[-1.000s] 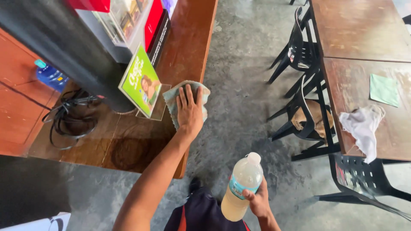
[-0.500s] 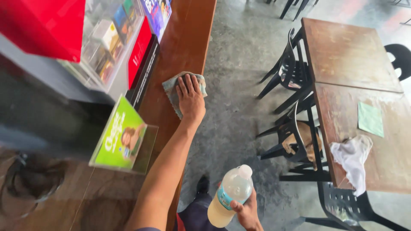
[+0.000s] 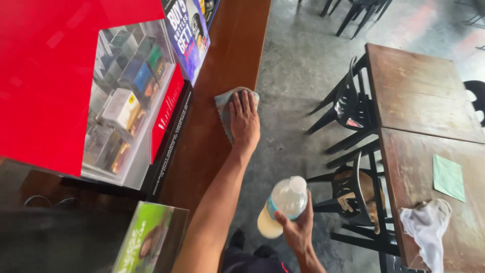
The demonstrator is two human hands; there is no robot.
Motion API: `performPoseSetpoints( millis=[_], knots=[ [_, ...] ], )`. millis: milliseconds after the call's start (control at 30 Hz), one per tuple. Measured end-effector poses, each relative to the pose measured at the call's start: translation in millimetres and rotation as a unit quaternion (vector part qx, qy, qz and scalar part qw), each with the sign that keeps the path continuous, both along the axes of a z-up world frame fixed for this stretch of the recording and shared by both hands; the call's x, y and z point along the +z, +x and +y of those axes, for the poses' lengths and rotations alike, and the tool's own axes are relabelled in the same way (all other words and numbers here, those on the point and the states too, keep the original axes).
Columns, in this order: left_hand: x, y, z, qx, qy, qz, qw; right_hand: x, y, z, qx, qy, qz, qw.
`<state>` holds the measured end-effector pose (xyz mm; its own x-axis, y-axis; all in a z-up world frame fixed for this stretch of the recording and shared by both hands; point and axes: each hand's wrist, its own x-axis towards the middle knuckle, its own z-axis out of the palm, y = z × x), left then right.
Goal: Wiping down the bar counter and organizing bottles in a restaurant.
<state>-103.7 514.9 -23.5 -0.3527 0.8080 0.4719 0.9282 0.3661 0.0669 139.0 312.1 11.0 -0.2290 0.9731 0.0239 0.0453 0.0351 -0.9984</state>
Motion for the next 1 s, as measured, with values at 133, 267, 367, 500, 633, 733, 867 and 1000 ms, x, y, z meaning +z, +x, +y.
performPoseSetpoints(
  millis=[133, 267, 367, 500, 633, 733, 867, 1000],
  knots=[
    [6, -3, 13, -0.002, 0.013, -0.014, 1.000, 23, -39, 55, 0.023, 0.074, 0.014, 0.997],
    [9, -6, 34, 0.022, 0.000, 0.002, 1.000, 62, -86, 104, 0.006, 0.244, -0.055, 0.968],
    [-5, -17, 60, 0.028, -0.009, 0.038, 0.999, 78, -117, 140, 0.023, 0.333, 0.023, 0.942],
    [-8, -26, 90, 0.015, 0.002, 0.077, 0.997, 101, -139, 188, -0.013, 0.358, -0.094, 0.929],
    [13, -31, 99, 0.013, 0.021, 0.119, 0.993, 108, -163, 222, 0.030, 0.341, 0.010, 0.939],
    [26, -36, 99, 0.017, 0.028, 0.144, 0.989, 114, -184, 234, 0.088, 0.308, 0.134, 0.938],
    [26, -42, 115, 0.038, 0.015, 0.137, 0.990, 122, -217, 252, 0.215, 0.245, 0.124, 0.937],
    [16, -41, 144, 0.043, 0.006, 0.128, 0.991, 126, -235, 263, 0.013, 0.584, -0.211, 0.783]
  ],
)
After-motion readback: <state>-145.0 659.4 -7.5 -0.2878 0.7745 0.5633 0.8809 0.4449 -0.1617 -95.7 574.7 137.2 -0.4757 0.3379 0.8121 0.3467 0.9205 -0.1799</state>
